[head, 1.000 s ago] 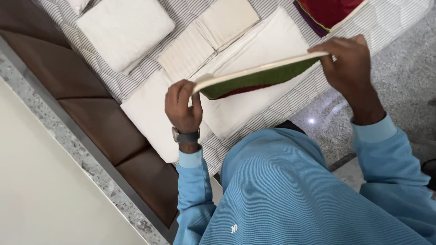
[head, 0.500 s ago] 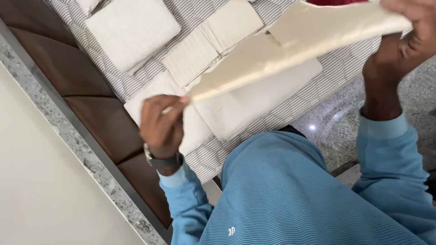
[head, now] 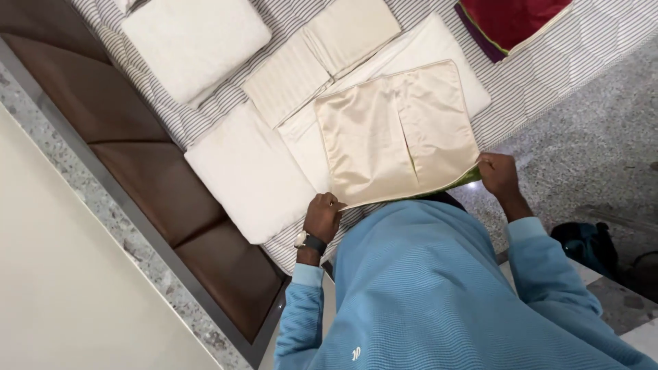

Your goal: The person folds a green towel and a red towel on a bed, placing them in a neat stack. They then proceed to fold several white sheets and pillowcases, smoothing each item and stacking them on the bed.

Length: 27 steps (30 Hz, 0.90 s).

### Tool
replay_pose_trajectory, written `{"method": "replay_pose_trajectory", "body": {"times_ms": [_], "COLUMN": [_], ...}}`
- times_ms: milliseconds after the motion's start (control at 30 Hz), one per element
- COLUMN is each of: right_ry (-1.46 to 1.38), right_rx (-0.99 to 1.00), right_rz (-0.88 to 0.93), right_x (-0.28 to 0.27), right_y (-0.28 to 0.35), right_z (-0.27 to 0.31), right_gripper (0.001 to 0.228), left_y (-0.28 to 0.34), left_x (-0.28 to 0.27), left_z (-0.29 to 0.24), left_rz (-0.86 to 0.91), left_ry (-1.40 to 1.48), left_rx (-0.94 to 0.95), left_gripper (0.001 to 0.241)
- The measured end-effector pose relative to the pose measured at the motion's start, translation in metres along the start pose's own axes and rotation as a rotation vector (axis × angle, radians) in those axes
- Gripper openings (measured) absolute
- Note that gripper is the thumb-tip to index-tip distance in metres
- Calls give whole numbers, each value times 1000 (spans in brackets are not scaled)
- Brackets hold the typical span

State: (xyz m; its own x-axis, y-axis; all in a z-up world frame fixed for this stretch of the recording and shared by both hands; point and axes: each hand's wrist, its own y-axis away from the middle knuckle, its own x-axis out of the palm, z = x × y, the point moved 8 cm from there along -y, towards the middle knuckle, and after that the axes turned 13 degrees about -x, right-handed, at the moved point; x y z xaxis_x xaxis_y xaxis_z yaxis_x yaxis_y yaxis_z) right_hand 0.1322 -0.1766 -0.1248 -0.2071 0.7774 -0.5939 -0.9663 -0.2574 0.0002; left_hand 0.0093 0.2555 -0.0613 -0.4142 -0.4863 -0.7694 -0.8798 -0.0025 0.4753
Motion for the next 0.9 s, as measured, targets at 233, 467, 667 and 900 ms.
{"method": "replay_pose_trajectory", "body": {"times_ms": [233, 467, 667, 900], "right_ry": [-12, 352, 110, 28], "right_rx": [-104, -2, -38, 149], "right_rz": [124, 220, -177, -1], "right_x": [-16, -4, 21, 63], "right_y": [-35, -114, -93, -92], "right_z": [14, 7, -83, -102], "right_gripper": [17, 45, 89, 52], "left_y": [-38, -154, -179, -152], "left_x": [-8, -60, 13, 71], "left_z": [15, 23, 93, 109], "left_rz": [-308, -265, -656, -558], "left_ry": [227, 515, 644, 784], "left_rx": [329, -94, -322, -492], "left_gripper": [24, 41, 47, 51]}}
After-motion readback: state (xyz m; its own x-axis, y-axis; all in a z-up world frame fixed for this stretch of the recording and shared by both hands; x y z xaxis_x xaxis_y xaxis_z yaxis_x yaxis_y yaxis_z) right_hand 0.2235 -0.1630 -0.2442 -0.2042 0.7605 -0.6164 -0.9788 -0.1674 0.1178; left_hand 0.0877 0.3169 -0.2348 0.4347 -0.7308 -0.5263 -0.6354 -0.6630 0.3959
